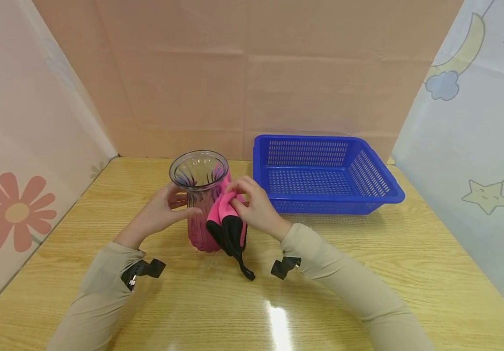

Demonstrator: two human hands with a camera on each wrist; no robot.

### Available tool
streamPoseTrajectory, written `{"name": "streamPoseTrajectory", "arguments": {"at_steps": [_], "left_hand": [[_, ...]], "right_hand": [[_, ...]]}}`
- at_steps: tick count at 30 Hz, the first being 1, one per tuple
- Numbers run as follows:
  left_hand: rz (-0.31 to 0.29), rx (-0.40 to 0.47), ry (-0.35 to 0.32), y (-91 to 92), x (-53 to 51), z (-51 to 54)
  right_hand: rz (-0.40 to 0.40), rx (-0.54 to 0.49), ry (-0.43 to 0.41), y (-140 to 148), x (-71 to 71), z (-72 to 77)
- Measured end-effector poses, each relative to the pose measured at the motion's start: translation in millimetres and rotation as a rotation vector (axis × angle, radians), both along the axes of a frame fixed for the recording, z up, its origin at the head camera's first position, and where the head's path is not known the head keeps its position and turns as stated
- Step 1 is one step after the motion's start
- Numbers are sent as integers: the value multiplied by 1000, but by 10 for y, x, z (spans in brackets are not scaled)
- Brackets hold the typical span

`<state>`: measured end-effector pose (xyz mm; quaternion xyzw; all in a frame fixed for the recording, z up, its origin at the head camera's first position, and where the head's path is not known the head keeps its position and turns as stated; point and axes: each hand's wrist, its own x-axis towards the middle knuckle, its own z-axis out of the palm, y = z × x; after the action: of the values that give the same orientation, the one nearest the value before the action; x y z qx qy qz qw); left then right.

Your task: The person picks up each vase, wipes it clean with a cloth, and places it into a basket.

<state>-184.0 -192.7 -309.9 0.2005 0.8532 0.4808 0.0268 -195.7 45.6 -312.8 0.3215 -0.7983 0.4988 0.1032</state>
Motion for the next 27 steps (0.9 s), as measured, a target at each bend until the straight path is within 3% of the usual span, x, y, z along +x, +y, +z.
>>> {"name": "streamPoseTrajectory", "arguments": {"at_steps": [17, 27], "left_hand": [[0, 0, -18, -8, -9, -10], [-3, 11, -31, 1, -16, 5]], "right_hand": [[1, 38, -4, 34, 14, -120], [15, 46, 38, 49, -2, -177]]}}
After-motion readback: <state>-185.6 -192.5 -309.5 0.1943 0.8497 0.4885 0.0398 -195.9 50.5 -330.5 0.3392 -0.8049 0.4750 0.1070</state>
